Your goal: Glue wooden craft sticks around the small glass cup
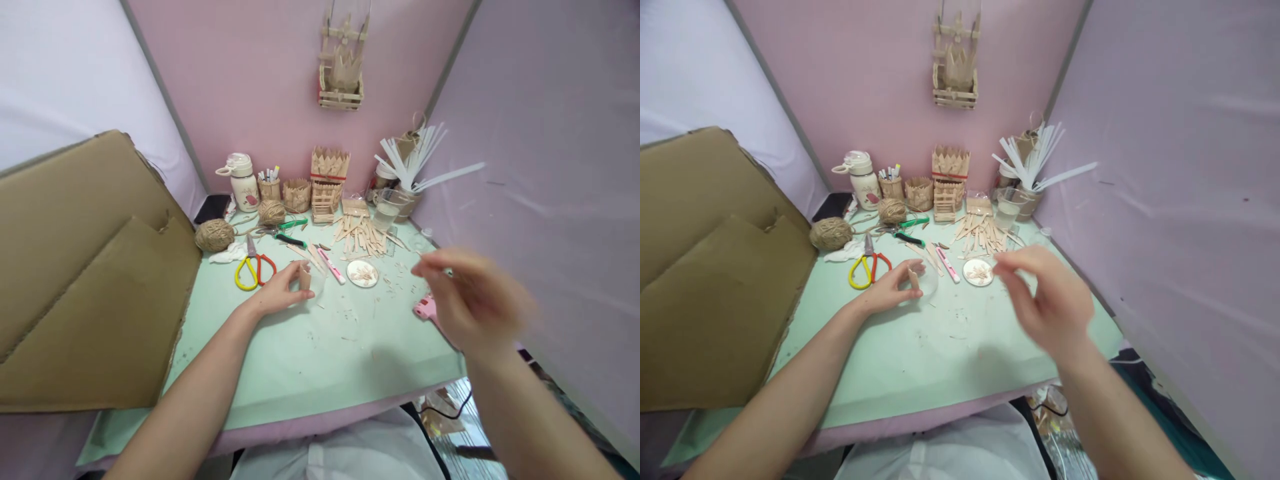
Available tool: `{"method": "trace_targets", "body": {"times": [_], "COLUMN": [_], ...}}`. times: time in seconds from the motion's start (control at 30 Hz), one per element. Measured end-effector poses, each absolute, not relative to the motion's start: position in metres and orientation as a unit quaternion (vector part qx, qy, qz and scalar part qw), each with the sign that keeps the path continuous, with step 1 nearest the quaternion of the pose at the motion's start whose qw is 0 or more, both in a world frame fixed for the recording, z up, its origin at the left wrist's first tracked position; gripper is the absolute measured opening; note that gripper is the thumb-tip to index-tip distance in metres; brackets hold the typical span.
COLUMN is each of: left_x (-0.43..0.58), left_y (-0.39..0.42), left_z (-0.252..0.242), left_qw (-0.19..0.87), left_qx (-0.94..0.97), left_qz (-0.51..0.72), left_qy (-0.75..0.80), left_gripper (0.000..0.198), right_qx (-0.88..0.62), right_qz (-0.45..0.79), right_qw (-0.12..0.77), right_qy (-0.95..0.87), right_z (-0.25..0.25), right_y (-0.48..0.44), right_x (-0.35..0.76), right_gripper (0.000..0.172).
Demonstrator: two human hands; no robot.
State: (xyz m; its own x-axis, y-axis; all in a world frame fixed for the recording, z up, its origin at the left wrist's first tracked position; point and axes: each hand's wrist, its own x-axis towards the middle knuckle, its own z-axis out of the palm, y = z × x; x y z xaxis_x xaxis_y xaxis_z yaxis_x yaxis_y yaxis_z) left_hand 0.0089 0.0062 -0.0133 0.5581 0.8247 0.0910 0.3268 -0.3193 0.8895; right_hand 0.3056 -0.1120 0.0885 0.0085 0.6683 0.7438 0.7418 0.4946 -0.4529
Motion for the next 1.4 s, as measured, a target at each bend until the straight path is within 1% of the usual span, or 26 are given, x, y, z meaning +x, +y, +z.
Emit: {"method": "trace_targets", "body": {"times": [0.03,0.13,0.2,0.23,0.37,0.47,0.53,0.6,0.67,0.77,0.9,1.07,1.27,1.4], "left_x": [0.009,0.009,0.01,0.011,0.018,0.023,0.025,0.026,0.026,0.025,0.024,0.024,0.023,0.023], "left_y": [0.006,0.005,0.003,0.002,-0.001,-0.003,-0.004,-0.004,-0.004,-0.004,-0.005,-0.006,-0.005,-0.005], "left_z": [-0.013,-0.012,-0.012,-0.011,-0.012,-0.013,-0.013,-0.011,-0.009,-0.007,-0.004,-0.002,-0.004,-0.004], "left_qw": [0.441,0.443,0.451,0.456,0.442,0.414,0.4,0.388,0.38,0.384,0.397,0.386,0.392,0.387], "left_qx": [0.764,0.758,0.748,0.743,0.731,0.734,0.739,0.744,0.749,0.754,0.751,0.756,0.76,0.762], "left_qz": [0.277,0.273,0.272,0.273,0.295,0.313,0.316,0.311,0.309,0.312,0.305,0.294,0.288,0.285], "left_qy": [0.381,0.394,0.403,0.407,0.429,0.437,0.441,0.446,0.446,0.431,0.431,0.44,0.43,0.433], "left_gripper": [0.077,0.08,0.085,0.087,0.098,0.103,0.103,0.097,0.091,0.085,0.083,0.082,0.083,0.084], "right_qx": [-0.541,-0.647,-0.708,-0.721,-0.728,-0.736,-0.737,-0.735,-0.731,-0.725,-0.716,-0.71,-0.702,-0.706], "right_qz": [-0.043,-0.01,0.003,0.021,0.056,0.065,0.07,0.078,0.086,0.097,0.107,0.1,0.087,0.075], "right_qw": [0.487,0.378,0.278,0.207,0.124,0.077,0.049,0.026,0.006,-0.022,-0.061,-0.099,-0.121,-0.115], "right_qy": [-0.684,-0.662,-0.649,-0.66,-0.672,-0.669,-0.67,-0.673,-0.677,-0.682,-0.687,-0.69,-0.696,-0.695], "right_z": [0.092,0.095,0.086,0.079,0.046,0.028,0.021,0.018,0.016,0.017,0.019,0.022,0.028,0.025], "right_y": [-0.086,-0.02,0.012,0.026,0.068,0.089,0.1,0.108,0.114,0.119,0.118,0.112,0.104,0.102], "right_x": [0.314,0.35,0.375,0.385,0.4,0.395,0.391,0.385,0.379,0.37,0.363,0.358,0.353,0.351], "right_gripper": [0.016,0.027,0.023,0.021,0.013,0.011,0.019,0.027,0.03,0.03,0.03,0.029,0.025,0.027]}}
